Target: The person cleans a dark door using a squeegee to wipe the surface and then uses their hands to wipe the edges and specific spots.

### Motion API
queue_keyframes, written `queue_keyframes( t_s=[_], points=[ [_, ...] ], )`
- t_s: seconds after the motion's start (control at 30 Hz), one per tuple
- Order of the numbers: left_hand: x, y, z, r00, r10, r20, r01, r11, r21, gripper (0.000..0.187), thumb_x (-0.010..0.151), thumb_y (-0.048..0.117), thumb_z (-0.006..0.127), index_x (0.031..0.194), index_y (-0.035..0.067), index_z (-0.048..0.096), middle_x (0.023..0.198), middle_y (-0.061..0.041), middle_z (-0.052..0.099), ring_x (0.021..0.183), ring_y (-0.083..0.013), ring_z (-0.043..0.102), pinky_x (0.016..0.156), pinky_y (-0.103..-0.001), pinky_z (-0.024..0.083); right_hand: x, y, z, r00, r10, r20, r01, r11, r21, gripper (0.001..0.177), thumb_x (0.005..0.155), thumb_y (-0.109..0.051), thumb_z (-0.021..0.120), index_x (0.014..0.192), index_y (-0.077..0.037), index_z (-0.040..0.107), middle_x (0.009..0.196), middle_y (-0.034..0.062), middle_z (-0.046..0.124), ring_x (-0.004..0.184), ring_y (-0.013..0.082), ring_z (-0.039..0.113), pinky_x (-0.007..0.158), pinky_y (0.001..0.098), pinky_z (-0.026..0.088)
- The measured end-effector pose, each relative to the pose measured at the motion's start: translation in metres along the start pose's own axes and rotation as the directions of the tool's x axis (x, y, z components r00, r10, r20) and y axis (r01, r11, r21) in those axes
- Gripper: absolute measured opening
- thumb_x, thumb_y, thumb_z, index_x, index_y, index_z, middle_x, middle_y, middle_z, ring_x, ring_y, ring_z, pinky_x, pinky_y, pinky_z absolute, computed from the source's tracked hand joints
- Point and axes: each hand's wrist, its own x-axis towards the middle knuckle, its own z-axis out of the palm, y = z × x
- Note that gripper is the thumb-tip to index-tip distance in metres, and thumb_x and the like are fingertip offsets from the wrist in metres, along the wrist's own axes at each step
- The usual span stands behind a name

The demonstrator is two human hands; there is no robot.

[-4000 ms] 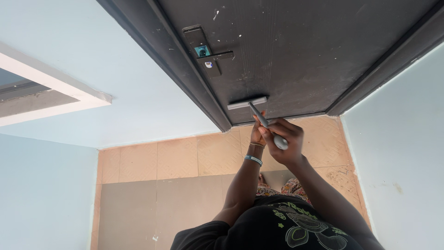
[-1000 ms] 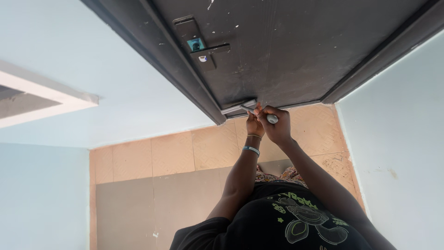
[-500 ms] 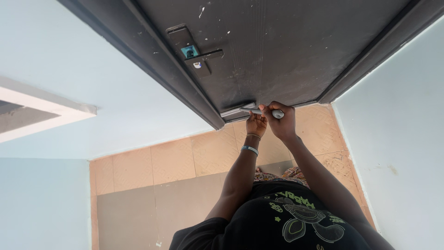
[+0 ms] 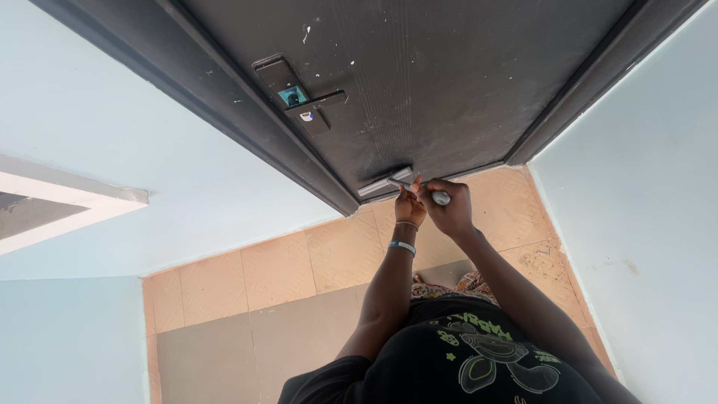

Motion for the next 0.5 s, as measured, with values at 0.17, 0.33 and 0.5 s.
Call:
queue_keyframes(
  t_s=[0.17,0.33,0.5],
  points=[
    [0.004,0.001,0.008,0.98,-0.029,0.198,0.029,1.0,0.004,0.059,0.117,0.043,0.036,0.129,-0.009,0.062,0.075,-0.001,0.062,0.069,-0.0117,0.057,0.067,-0.025,0.052,0.007,-0.026,-0.019,0.998,0.023,-0.05,-0.023,1.0,-0.007,0.023,0.094,-0.018,0.079,0.08,0.0,0.073,0.067,0.0075,0.073,0.055,0.0111,0.066,0.049,0.0259,0.046],
    [0.001,0.002,0.015,0.799,-0.046,0.599,0.183,0.968,-0.17,0.053,0.122,0.047,0.038,0.118,0.001,0.064,0.079,-0.004,0.063,0.073,-0.0148,0.061,0.07,-0.029,0.055,0.011,-0.026,-0.011,0.995,-0.072,0.065,0.076,0.995,-0.07,0.023,0.094,-0.019,0.077,0.077,-0.004,0.074,0.068,0.0044,0.074,0.055,0.0107,0.07,0.048,0.0257,0.052],
    [-0.009,-0.006,0.015,0.978,0.209,-0.015,-0.204,0.964,0.171,0.042,0.108,0.042,0.041,0.109,0.006,0.063,0.097,-0.008,0.071,0.09,-0.0232,0.069,0.08,-0.037,0.06,-0.003,-0.013,0.012,0.986,-0.066,0.156,0.101,0.969,-0.226,0.021,0.087,-0.024,0.082,0.08,-0.006,0.075,0.07,0.0065,0.073,0.052,0.0189,0.068,0.049,0.0311,0.052]
  ],
)
